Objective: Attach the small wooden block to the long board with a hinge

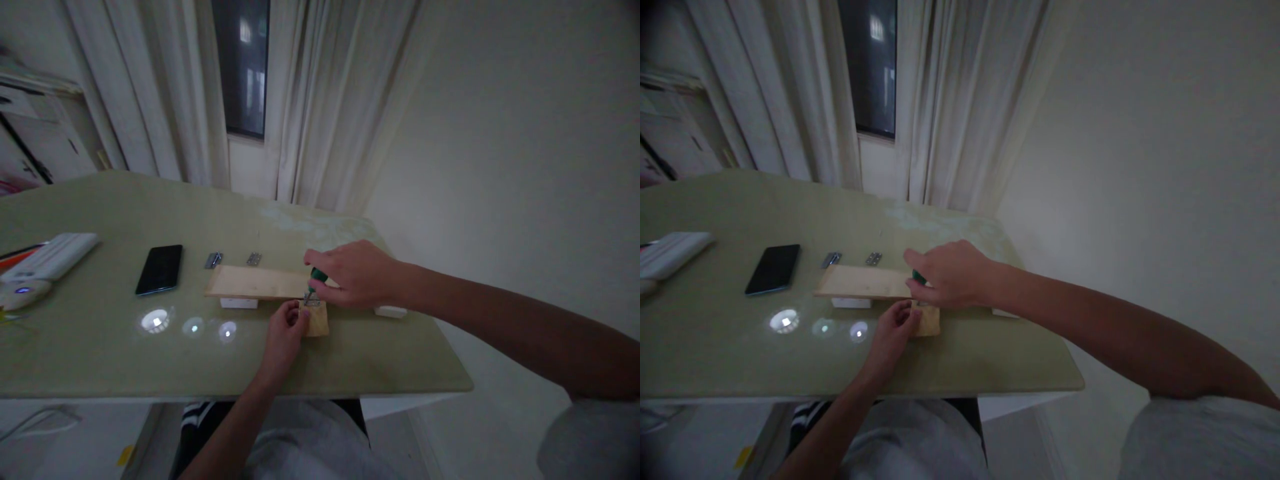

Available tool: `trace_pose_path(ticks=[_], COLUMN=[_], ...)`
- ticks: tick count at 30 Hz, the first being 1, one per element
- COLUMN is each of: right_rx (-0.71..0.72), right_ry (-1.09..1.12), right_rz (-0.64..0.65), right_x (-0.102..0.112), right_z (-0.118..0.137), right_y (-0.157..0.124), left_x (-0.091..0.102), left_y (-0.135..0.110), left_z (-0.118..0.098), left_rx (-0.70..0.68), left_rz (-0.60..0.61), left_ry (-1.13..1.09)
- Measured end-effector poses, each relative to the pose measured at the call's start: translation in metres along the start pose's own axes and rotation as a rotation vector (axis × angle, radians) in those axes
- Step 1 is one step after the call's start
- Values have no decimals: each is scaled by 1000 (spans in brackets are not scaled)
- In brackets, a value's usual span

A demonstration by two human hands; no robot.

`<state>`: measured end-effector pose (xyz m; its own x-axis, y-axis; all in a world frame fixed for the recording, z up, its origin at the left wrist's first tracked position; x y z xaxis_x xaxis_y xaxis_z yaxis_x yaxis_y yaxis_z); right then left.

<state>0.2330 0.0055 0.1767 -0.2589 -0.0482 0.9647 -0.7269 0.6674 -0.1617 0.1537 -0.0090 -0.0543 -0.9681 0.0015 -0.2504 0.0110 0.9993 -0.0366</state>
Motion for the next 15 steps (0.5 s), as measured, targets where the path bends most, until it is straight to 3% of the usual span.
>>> trace_pose_path(ticks=[2,3,4,8,9,10,13,15], right_rx=[-209,-239,-201,235,272,232,-142,-282], right_ry=[-66,-71,-59,-6,-5,-5,-11,-20], right_rz=[-2,-1,-6,-61,-71,-75,-39,-16], right_x=[0,0,-1,2,3,4,1,-1], right_z=[-20,-23,-21,17,21,18,-18,-32], right_y=[3,4,6,-2,-3,-2,8,11], left_x=[0,1,1,1,2,2,2,1], left_y=[0,0,1,1,1,1,0,-1], left_z=[0,1,2,3,3,2,1,1], left_rx=[-1,2,7,9,6,4,21,37], left_rz=[-4,-7,-10,-19,-24,-30,-31,-19], left_ry=[-3,-3,-3,-1,-3,-5,-16,-19])
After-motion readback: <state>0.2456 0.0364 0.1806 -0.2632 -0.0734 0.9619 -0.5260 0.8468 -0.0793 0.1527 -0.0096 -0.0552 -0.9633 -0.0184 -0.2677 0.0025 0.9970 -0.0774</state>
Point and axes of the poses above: each hand's wrist, its own y-axis towards the middle knuckle, its own x-axis out of the back of the hand, z = x × y, the point moved 8 cm from there along y, towards the middle knuckle, and after that the axes turned 7 degrees about z, right-handed, at the moved point
